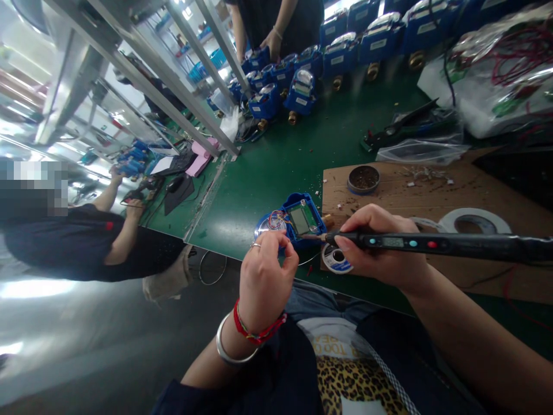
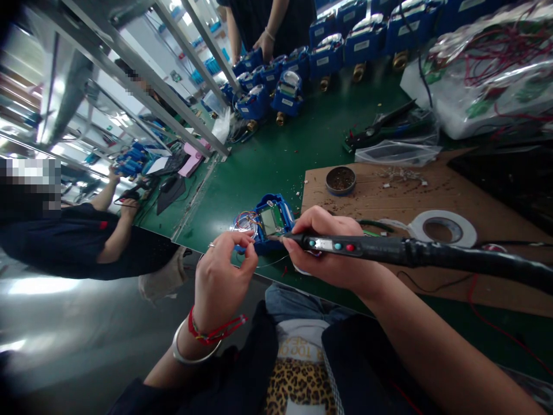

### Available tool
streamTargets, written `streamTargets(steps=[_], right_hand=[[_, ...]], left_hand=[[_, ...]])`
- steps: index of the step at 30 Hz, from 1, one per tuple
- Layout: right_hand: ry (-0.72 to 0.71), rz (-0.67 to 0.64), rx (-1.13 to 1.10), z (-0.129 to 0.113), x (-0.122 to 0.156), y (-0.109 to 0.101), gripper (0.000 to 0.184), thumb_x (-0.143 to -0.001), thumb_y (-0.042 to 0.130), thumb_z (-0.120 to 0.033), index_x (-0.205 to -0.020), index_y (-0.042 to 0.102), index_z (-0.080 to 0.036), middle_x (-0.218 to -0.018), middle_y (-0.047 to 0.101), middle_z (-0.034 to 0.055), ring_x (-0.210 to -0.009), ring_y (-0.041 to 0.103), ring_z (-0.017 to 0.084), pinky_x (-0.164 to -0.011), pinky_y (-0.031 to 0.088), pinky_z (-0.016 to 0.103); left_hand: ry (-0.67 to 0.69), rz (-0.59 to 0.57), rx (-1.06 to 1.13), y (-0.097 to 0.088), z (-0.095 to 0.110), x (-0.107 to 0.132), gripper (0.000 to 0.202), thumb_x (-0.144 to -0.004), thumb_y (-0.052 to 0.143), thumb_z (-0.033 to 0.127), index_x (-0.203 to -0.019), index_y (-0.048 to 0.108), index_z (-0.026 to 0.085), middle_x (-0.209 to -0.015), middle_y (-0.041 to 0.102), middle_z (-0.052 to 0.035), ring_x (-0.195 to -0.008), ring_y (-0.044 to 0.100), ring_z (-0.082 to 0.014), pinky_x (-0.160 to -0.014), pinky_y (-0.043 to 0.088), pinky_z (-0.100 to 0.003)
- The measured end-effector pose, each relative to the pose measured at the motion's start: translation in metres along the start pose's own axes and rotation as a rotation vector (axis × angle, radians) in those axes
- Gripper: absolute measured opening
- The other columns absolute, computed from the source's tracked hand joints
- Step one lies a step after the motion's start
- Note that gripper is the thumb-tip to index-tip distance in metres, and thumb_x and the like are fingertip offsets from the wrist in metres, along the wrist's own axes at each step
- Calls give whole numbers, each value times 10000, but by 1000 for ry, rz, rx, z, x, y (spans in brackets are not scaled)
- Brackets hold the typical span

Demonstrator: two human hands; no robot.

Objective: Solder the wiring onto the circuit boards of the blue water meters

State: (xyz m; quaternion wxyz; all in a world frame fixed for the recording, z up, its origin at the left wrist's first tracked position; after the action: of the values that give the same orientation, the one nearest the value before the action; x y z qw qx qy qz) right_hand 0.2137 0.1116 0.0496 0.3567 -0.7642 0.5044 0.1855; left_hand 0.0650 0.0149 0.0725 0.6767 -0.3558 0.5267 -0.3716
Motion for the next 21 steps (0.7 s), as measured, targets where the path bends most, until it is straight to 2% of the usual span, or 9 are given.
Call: streamTargets(steps=[9, 21], right_hand=[[-6, -9, 32, 1, 3, 1, 143, -787, 656, -244, -797, 516, -218, -648, 608, -30, -485, 532, 88, -472, 383, 221], [3, -15, 45, 1, 1, 2, 132, -796, 645, -266, -777, 523, -219, -620, 596, -30, -466, 512, 87, -467, 383, 223]], left_hand=[[19, 7, -24, 0, 3, -1, 76, -852, 535, 106, -864, 520, 179, -911, 682, -62, -791, 650, -182, -709, 494, -317], [18, 6, -27, 3, 1, -1, 66, -856, 539, 114, -884, 538, 175, -916, 682, -64, -816, 654, -188, -737, 501, -324]])
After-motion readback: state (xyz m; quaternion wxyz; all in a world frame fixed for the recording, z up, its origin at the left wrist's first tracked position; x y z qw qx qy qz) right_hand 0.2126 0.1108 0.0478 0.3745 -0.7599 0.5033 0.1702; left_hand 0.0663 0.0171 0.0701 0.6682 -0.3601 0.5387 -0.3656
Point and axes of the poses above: each hand's wrist, its own x-axis away from the middle knuckle, its own y-axis out of the palm, z = x × y, the point moved 7 cm from there along -x, towards the middle knuckle
